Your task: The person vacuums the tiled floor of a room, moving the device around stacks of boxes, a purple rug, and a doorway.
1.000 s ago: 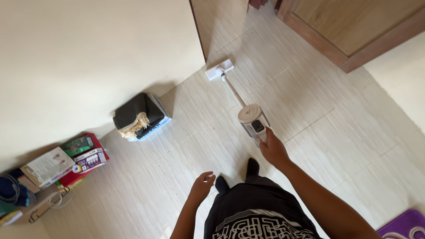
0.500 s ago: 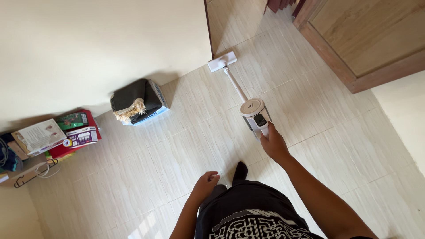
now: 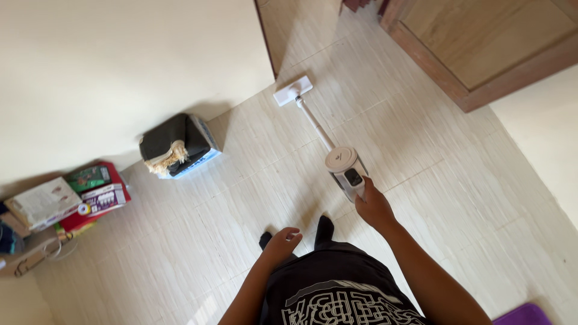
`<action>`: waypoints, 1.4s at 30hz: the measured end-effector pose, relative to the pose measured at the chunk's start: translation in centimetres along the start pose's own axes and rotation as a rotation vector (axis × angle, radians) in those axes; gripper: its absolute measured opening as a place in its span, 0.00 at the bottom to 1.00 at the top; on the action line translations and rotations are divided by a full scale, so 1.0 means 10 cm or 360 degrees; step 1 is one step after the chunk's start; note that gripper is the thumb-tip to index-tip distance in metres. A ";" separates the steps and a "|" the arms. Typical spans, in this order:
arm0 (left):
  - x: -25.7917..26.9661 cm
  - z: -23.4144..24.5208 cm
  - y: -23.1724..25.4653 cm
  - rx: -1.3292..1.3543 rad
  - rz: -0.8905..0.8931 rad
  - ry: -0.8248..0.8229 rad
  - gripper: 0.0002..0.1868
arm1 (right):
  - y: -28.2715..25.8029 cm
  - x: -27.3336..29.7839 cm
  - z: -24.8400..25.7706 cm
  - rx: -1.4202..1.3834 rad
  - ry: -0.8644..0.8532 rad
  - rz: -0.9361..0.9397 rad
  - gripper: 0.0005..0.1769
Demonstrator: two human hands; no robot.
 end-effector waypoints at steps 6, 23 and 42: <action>-0.05 0.16 0.31 -0.0369 -0.0203 -0.0149 0.28 | 0.02 0.65 0.08 0.0132 0.0072 -0.0201 0.31; 0.04 0.76 -0.55 -0.0609 -0.0484 -0.0549 0.27 | -0.38 2.58 -0.67 0.0100 0.0259 -0.0691 0.32; 1.19 0.23 0.04 -0.0344 -0.1177 -0.0786 0.30 | -0.48 3.94 -0.92 0.0122 0.0313 -0.0753 0.34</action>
Point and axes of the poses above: each hand's wrist, its own x-axis away from the middle knuckle, its own z-axis out of the back of the hand, y = z × x, the point moved 8 cm from there along -x, towards the middle knuckle, and after that the axes turned 11 degrees about y, right-handed, at the moved point
